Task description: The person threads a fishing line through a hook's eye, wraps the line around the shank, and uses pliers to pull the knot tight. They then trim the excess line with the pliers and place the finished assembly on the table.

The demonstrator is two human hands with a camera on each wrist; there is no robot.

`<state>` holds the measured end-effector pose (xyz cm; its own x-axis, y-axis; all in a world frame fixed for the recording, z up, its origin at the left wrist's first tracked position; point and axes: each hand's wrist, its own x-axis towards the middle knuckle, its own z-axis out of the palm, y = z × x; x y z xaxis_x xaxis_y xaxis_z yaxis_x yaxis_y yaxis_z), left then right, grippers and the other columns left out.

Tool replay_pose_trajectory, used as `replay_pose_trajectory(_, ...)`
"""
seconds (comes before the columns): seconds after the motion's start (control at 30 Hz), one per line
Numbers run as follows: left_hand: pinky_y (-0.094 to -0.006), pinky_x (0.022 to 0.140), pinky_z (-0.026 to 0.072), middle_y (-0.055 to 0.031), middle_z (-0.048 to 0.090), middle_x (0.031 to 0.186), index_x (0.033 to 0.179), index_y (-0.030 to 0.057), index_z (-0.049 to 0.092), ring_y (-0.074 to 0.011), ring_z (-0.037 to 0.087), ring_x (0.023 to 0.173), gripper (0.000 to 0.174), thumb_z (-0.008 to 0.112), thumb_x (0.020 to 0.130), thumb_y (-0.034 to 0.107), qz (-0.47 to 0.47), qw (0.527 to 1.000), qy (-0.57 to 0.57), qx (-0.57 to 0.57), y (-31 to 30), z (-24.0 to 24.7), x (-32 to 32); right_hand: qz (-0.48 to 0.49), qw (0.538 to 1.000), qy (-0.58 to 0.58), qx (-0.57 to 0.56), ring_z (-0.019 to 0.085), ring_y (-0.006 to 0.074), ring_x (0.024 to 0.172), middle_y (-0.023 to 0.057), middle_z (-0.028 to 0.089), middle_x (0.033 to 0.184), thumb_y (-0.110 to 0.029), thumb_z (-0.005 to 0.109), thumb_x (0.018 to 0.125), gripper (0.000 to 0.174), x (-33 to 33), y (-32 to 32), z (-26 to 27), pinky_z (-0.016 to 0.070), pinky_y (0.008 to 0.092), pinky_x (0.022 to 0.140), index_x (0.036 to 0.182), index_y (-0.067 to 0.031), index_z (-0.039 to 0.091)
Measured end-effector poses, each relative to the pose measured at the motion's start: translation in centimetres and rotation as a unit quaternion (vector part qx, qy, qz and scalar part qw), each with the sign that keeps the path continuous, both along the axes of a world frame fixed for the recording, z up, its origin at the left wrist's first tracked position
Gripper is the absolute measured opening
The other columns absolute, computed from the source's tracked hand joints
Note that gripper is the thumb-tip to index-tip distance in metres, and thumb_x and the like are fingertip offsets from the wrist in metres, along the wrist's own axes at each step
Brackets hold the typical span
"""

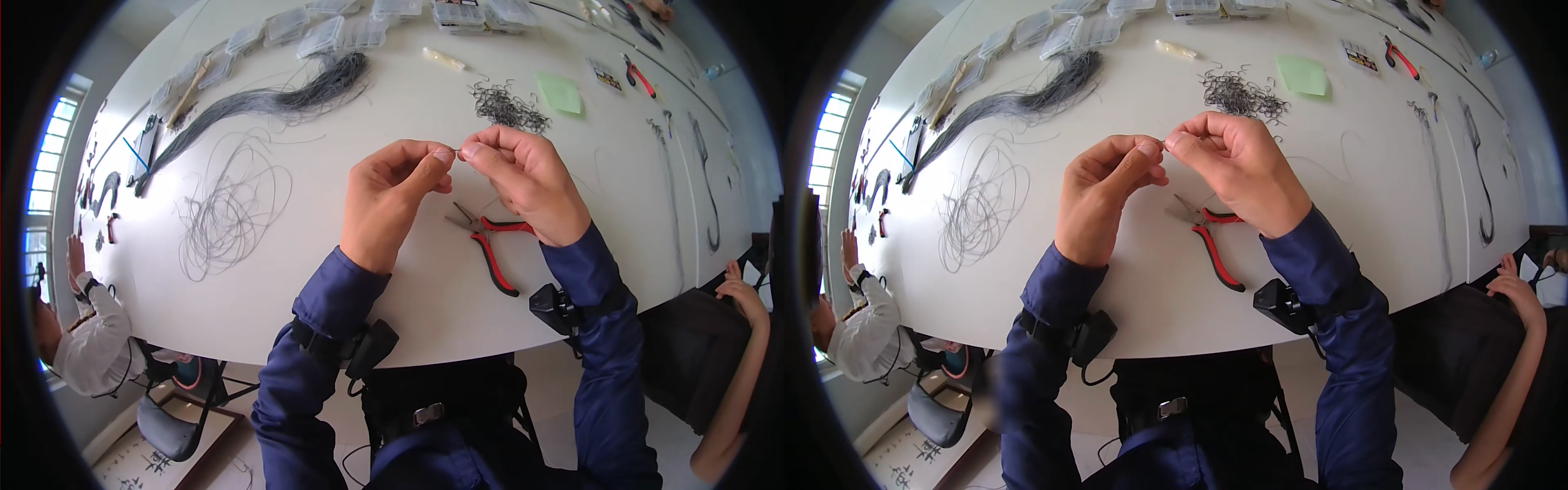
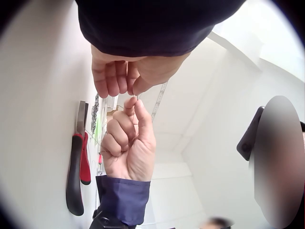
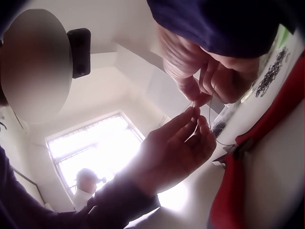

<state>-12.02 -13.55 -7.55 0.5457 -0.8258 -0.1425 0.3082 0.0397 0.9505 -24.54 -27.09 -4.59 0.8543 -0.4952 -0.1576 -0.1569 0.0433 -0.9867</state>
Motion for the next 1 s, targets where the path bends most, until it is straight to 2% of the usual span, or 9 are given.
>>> replay_pose_trajectory(0.13,-0.0280,0.079,0.0519,-0.0052,0.066,0.088,0.098,-0.0034,0.065,-0.0127,0.063,0.080,0.020,0.066,0.094,0.016,-0.053,0.998,-0.038,0.027,-0.1,-0.1,-0.1,-0.009,1.000,-0.003,-0.007,0.051,0.0013,0.068,-0.0004,0.064,0.079,-0.019,0.064,0.095,0.021,0.1,-0.2,-0.4,0.0413,0.0189,0.060,0.097,0.0018,0.066)
replay_pose_trajectory(0.3,-0.0271,0.074,0.0530,-0.0059,0.066,0.087,0.097,-0.0037,0.064,-0.0125,0.063,0.078,0.020,0.066,0.094,0.016,-0.038,0.994,-0.094,0.044,-0.2,0.2,-0.3,-0.005,1.000,0.026,-0.016,0.048,0.0012,0.061,-0.0018,0.063,0.072,-0.019,0.064,0.094,0.020,0.1,-0.2,-0.3,0.0382,0.0191,0.054,0.093,0.0012,0.065)
replay_pose_trajectory(0.43,-0.0281,0.071,0.0539,-0.0068,0.066,0.086,0.097,-0.0042,0.064,-0.0129,0.064,0.076,0.020,0.067,0.093,0.015,-0.041,0.992,-0.102,0.057,-0.2,-0.2,0.0,-0.008,0.999,-0.007,-0.052,0.046,0.0006,0.060,-0.0027,0.062,0.072,-0.019,0.065,0.094,0.020,0.3,0.0,-1.0,0.0359,0.0192,0.053,0.093,0.0010,0.066)
replay_pose_trajectory(0.53,-0.0295,0.070,0.0548,-0.0073,0.066,0.086,0.096,-0.0046,0.065,-0.0136,0.064,0.076,0.018,0.067,0.092,0.013,-0.016,0.996,-0.082,0.042,-0.2,-0.1,0.0,-0.030,0.997,-0.014,-0.065,0.045,0.0004,0.061,-0.0032,0.061,0.070,-0.019,0.065,0.094,0.020,0.4,0.0,-1.3,0.0360,0.0193,0.054,0.093,0.0011,0.066)
replay_pose_trajectory(0.63,-0.0309,0.070,0.0558,-0.0080,0.066,0.087,0.096,-0.0045,0.066,-0.0148,0.064,0.076,0.016,0.067,0.091,0.011,0.034,0.999,0.002,0.014,-0.3,-0.1,-0.1,-0.049,0.998,-0.016,-0.033,0.043,0.0003,0.060,-0.0038,0.059,0.068,-0.019,0.065,0.093,0.020,0.3,0.5,-0.5,0.0346,0.0197,0.054,0.094,0.0009,0.066)
replay_pose_trajectory(0.9,-0.0323,0.076,0.0562,-0.0086,0.067,0.096,0.101,-0.0020,0.068,-0.0151,0.064,0.083,0.016,0.065,0.093,0.011,0.016,0.995,0.093,-0.039,-0.1,-0.4,0.3,-0.087,0.996,-0.007,0.025,0.033,-0.0006,0.054,-0.0052,0.057,0.065,-0.021,0.062,0.095,0.021,0.5,1.2,-0.2,0.0260,0.0210,0.048,0.098,-0.0010,0.067)
replay_pose_trajectory(1.0,-0.0320,0.077,0.0559,-0.0083,0.067,0.097,0.103,-0.0015,0.068,-0.0145,0.064,0.084,0.016,0.063,0.094,0.011,0.012,0.993,0.109,-0.045,-0.1,-0.4,0.4,-0.061,0.997,-0.011,0.046,0.031,-0.0010,0.051,-0.0054,0.057,0.064,-0.021,0.062,0.096,0.020,0.4,1.3,-0.4,0.0241,0.0212,0.046,0.100,-0.0022,0.068)
